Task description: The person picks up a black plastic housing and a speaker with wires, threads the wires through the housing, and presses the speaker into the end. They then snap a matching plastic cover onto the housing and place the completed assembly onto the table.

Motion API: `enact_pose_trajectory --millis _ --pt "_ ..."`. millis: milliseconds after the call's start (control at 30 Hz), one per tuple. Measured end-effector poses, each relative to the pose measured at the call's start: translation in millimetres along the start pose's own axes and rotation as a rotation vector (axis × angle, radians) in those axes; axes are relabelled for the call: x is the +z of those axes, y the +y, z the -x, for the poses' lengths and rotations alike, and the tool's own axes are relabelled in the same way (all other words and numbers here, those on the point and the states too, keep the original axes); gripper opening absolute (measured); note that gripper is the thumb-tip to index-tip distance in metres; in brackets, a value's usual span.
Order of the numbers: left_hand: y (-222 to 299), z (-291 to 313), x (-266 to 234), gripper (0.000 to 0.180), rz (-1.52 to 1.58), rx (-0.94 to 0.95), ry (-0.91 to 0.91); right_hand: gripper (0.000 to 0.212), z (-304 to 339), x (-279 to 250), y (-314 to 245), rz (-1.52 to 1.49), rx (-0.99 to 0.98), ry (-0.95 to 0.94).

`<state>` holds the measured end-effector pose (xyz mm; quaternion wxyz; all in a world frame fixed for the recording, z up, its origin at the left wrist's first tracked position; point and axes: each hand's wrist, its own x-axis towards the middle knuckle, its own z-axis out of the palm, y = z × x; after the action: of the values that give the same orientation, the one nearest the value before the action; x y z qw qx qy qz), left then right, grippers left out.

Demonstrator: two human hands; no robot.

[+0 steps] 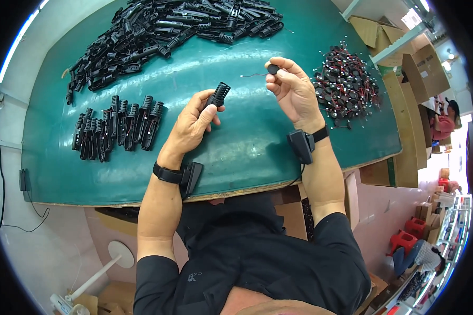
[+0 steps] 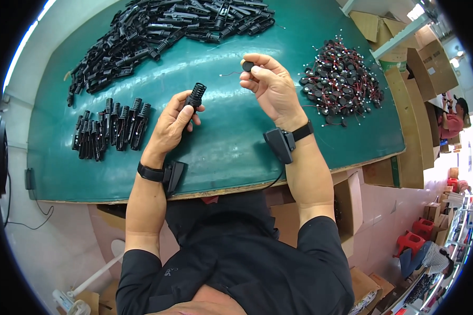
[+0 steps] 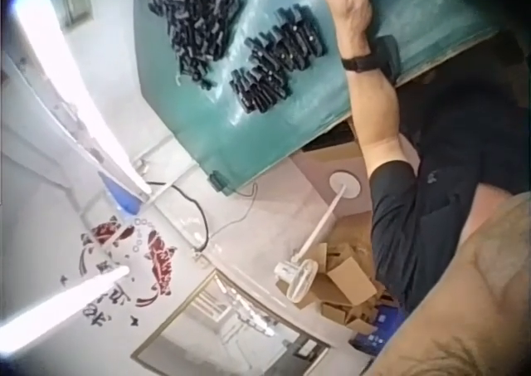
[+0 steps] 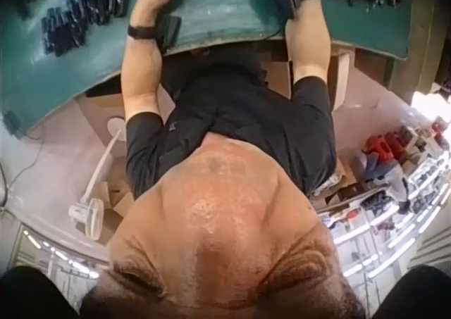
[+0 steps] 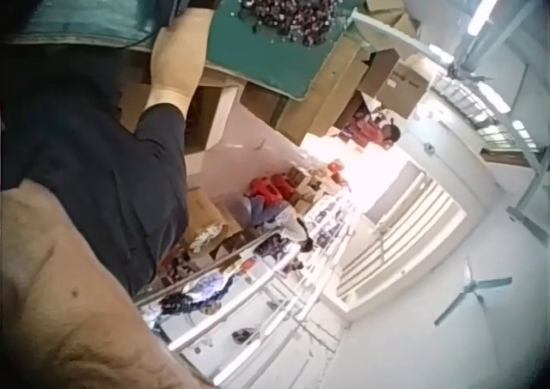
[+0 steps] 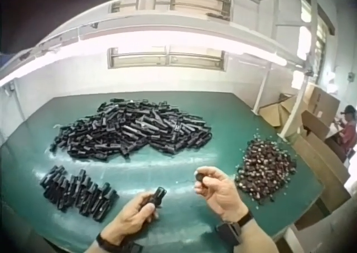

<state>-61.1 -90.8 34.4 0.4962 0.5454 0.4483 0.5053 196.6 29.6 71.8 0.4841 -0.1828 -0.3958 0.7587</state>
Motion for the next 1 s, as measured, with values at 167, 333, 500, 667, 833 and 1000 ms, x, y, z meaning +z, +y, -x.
enact_pose_trajectory --millis 167,333,500,667,833,1000 --pt "-8 -17 7 0.045 0.021 -0.024 0.017 0.03 -5 -18 4 0.068 -0.111 -0.057" --pt "-12 -26 10 0.043 0.073 -0.063 0.003 0.032 -7 -19 -2 0.07 -0.156 -0.105" --pt "-14 -32 15 0.041 0.221 -0.151 0.042 0.034 -8 -23 -5 0.187 -0.178 -0.126" --pt "-15 -29 16 0.047 -0.012 -0.139 0.049 0.037 -5 -25 -6 0.323 -0.216 -0.155" --pt "-27 -31 15 0.053 -0.071 0.051 0.117 0.037 1 -21 -8 0.441 -0.322 -0.185" --pt "-19 -33 17 0.046 -0.152 0.122 0.142 0.033 6 -15 -14 0.654 -0.56 -0.146"
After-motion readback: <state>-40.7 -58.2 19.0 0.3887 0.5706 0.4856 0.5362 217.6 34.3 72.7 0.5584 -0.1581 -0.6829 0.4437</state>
